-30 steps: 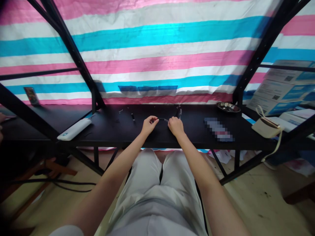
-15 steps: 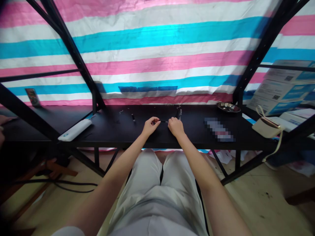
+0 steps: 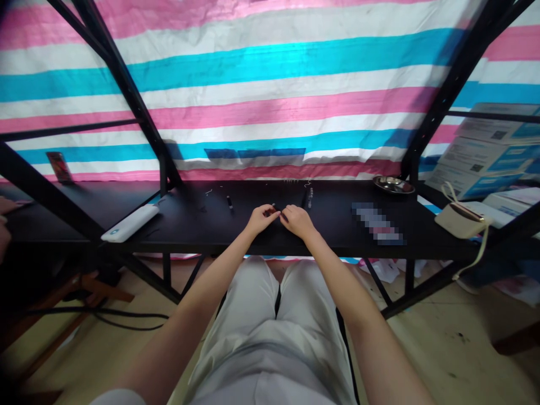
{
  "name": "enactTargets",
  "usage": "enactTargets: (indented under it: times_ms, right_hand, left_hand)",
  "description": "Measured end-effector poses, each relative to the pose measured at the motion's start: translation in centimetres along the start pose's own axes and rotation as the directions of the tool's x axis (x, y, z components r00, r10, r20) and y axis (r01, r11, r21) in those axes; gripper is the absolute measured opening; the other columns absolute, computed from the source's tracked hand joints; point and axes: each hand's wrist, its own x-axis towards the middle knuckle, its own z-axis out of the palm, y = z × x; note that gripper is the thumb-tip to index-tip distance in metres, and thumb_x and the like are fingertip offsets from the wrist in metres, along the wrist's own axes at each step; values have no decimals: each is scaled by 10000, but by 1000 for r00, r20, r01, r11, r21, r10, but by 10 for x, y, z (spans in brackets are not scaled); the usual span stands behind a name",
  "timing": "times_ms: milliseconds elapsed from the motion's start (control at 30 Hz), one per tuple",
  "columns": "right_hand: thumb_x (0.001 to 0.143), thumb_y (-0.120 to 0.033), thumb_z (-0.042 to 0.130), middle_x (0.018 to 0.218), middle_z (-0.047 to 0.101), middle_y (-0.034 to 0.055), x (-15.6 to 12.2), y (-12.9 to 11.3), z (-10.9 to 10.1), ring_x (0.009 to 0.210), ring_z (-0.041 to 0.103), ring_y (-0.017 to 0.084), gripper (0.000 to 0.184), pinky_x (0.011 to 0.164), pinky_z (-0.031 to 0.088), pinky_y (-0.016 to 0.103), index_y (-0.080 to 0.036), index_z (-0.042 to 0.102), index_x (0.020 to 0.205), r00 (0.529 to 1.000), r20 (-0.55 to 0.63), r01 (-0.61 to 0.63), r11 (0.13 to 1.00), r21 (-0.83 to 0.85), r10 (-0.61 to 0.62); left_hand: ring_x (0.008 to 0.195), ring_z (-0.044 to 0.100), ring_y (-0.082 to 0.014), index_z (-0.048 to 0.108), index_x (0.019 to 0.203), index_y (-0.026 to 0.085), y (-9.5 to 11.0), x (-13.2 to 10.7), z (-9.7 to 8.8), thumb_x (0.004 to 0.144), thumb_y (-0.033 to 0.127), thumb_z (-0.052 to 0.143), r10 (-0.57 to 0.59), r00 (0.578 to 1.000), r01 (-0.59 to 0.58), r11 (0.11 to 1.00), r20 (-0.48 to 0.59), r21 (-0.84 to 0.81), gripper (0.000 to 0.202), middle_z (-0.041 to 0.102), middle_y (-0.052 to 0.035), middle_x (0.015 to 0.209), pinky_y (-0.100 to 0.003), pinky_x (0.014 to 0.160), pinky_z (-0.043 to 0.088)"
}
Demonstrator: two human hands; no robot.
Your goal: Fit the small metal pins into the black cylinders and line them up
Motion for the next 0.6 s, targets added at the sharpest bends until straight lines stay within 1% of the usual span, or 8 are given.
enactTargets:
  times_ms: [200,400,500,600]
  right_hand:
    - [892,-259,385,750,564,74,0,0,2,728,491,174,246,657,365,280,-162,575,770,1000,3,13,999,33,-13]
    - [876,-253,422,775,575,73,0,0,-1,751,514,170,197,658,381,268,-164,574,788,999,44,5,995,100,-10]
    - [865,-288,453,824,587,60,0,-1,-3,742,533,154,174,635,392,250,-172,583,874,995,96,-32,986,162,16]
    - [862,-328,463,895,600,55,-1,-2,-4,738,556,144,217,628,403,242,-183,584,970,989,135,-82,976,203,55]
  left_hand:
    - [627,526,-105,629,688,128,1,1,-2,726,327,618,-4,998,2,999,62,41,202,610,-15,665,-230,634,418]
    - [591,516,-102,629,659,124,-1,2,-1,709,336,625,-63,993,54,995,102,89,218,609,-12,639,-221,602,409]
    - [576,521,-105,634,665,128,-1,3,-1,711,362,614,-140,985,124,980,97,156,239,605,-14,619,-217,578,399]
    - [624,561,-131,646,694,147,-2,5,-7,702,366,612,-281,960,264,912,12,314,222,630,-32,657,-230,601,408]
